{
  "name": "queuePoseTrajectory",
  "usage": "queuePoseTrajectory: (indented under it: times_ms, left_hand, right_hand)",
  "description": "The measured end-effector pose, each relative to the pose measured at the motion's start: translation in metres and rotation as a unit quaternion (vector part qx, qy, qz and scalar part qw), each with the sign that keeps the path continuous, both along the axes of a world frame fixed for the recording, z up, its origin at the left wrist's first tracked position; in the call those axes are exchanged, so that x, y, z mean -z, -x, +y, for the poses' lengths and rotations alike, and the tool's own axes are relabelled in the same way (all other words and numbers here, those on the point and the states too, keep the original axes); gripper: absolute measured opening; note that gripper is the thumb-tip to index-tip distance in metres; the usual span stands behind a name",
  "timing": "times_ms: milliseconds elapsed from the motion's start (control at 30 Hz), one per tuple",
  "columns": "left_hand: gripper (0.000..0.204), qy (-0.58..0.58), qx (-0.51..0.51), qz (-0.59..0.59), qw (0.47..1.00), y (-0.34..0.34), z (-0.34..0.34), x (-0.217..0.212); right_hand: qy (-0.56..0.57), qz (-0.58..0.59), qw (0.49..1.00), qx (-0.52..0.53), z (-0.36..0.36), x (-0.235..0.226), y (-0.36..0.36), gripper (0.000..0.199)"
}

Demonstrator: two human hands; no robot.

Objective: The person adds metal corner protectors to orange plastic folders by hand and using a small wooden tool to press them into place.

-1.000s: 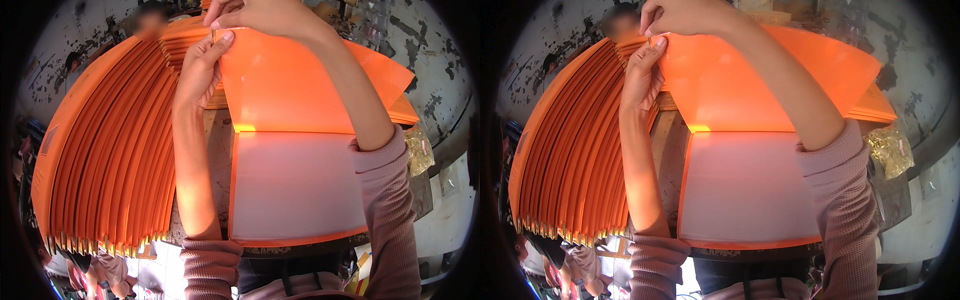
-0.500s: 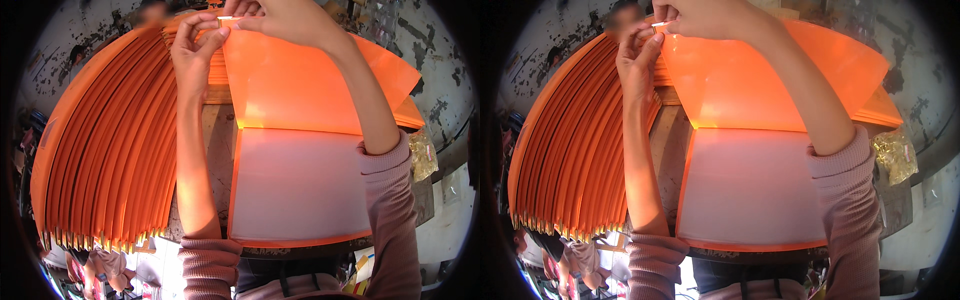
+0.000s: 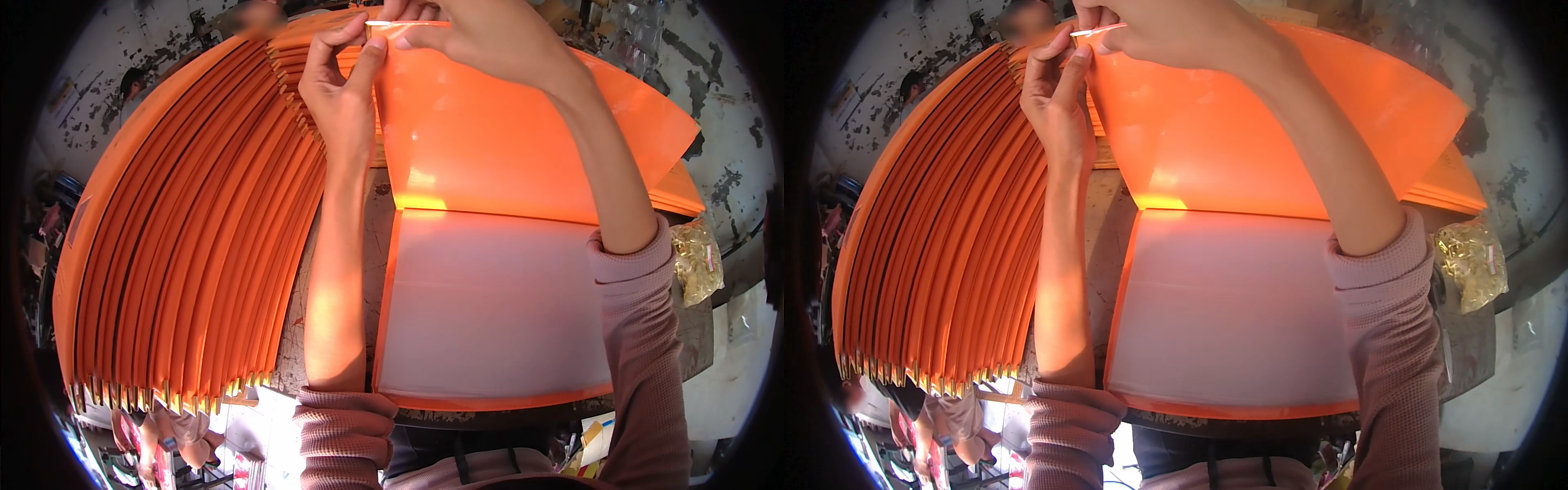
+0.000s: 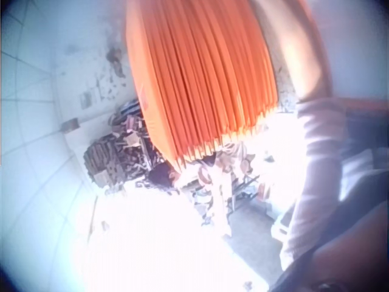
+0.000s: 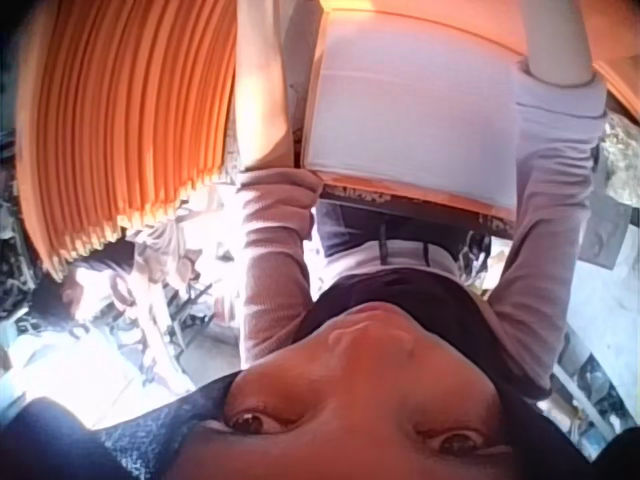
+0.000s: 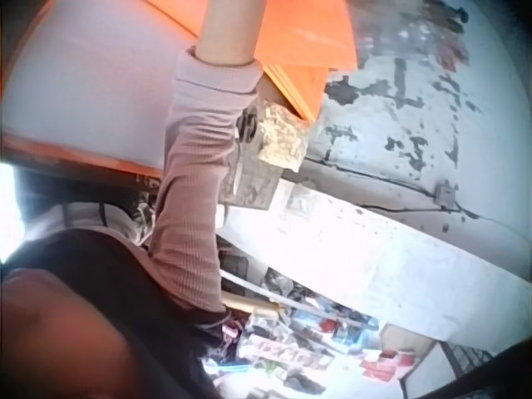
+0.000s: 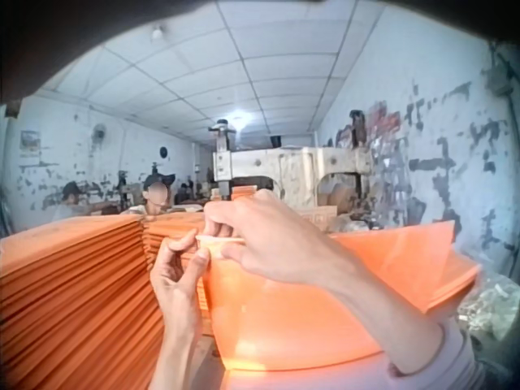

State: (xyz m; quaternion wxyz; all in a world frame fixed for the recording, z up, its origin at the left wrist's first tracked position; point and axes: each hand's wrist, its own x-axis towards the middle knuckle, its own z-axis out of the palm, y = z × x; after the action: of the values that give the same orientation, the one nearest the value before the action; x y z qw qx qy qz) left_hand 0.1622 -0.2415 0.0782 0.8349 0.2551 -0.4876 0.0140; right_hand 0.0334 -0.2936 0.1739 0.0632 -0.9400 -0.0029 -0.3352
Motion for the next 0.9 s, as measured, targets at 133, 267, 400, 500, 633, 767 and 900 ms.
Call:
queuePoseTrajectory:
  times_ms: [133, 267, 400, 500, 633, 767, 900]
  left_hand:
    - [0.015, 0.013, -0.019, -0.002, 1.000, 0.000, 0.002, 0.001]
    - [0.018, -0.012, -0.089, -0.020, 0.996, 0.002, 0.001, 0.001]
    - [0.021, -0.006, -0.169, -0.039, 0.985, 0.008, -0.004, 0.004]
    - [0.020, -0.068, -0.107, -0.011, 0.992, 0.015, -0.003, 0.004]
    - [0.026, -0.094, -0.022, -0.014, 0.995, 0.015, 0.000, 0.006]
    - [0.028, -0.081, -0.055, -0.023, 0.995, 0.014, -0.003, 0.007]
    - [0.031, -0.128, -0.167, -0.064, 0.975, 0.011, 0.002, 0.009]
  right_hand:
    - [0.029, 0.014, 0.999, -0.001, 0.007, -0.005, 0.004, 0.007]
    - [0.014, 0.029, 0.999, 0.037, -0.001, 0.000, -0.010, 0.009]
    - [0.019, 0.036, 0.999, -0.008, 0.012, -0.002, 0.005, 0.009]
    - [-0.010, 0.104, 0.994, 0.032, 0.020, -0.011, 0.011, 0.011]
    - [0.057, 0.037, 0.997, -0.040, 0.005, 0.004, 0.000, 0.010]
    - [0.078, 0.024, 0.995, -0.049, 0.009, 0.001, 0.005, 0.008]
    - [0.067, 0.051, 0.996, -0.009, 0.010, -0.001, 0.001, 0.007]
